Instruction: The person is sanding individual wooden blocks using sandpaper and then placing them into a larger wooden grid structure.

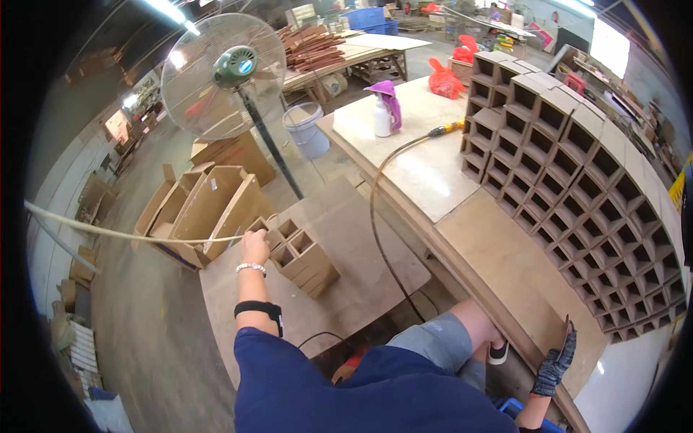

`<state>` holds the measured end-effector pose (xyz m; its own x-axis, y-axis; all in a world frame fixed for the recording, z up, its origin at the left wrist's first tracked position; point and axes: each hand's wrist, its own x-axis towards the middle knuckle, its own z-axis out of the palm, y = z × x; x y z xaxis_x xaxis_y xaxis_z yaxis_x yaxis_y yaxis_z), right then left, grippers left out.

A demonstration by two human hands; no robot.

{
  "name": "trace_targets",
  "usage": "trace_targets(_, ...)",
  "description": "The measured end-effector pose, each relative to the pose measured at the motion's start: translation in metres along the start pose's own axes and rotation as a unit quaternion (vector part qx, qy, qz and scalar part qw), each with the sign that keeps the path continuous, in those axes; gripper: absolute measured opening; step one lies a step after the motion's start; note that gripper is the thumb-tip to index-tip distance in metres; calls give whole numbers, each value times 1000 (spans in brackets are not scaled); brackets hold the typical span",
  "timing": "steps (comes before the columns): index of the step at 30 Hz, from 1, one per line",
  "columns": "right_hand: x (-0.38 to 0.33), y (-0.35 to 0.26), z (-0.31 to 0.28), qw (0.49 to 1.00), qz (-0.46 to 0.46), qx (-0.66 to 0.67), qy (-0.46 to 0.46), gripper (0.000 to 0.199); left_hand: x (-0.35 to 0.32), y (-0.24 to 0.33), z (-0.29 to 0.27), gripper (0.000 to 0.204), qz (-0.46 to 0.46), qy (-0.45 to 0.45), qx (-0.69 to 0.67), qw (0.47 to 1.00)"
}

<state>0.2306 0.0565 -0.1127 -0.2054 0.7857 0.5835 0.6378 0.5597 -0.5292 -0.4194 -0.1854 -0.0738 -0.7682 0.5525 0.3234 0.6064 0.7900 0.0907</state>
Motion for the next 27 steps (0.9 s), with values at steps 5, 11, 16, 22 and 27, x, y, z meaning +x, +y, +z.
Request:
trace_targets(5,3,-9,-4,985,130,35,105,41,5,4,-5,20,-32,-68,10,997)
trace_targets(11,25,-15,-22,726,409,524,177,34,24,-11,-13,21,-60,11,-133,989)
trace_targets(16,31,-17,-14,601,457,643,132,41,62,82,-71,21,31,115,-197,973)
trace_targets(22,24,-7,-8,539,441,712,89,47,87,278,-102,28,152,-150,-612,762)
trace_targets(27,24,-9,-11,540,432,718,80,47,121,405,-65,37,122,-334,-721,595)
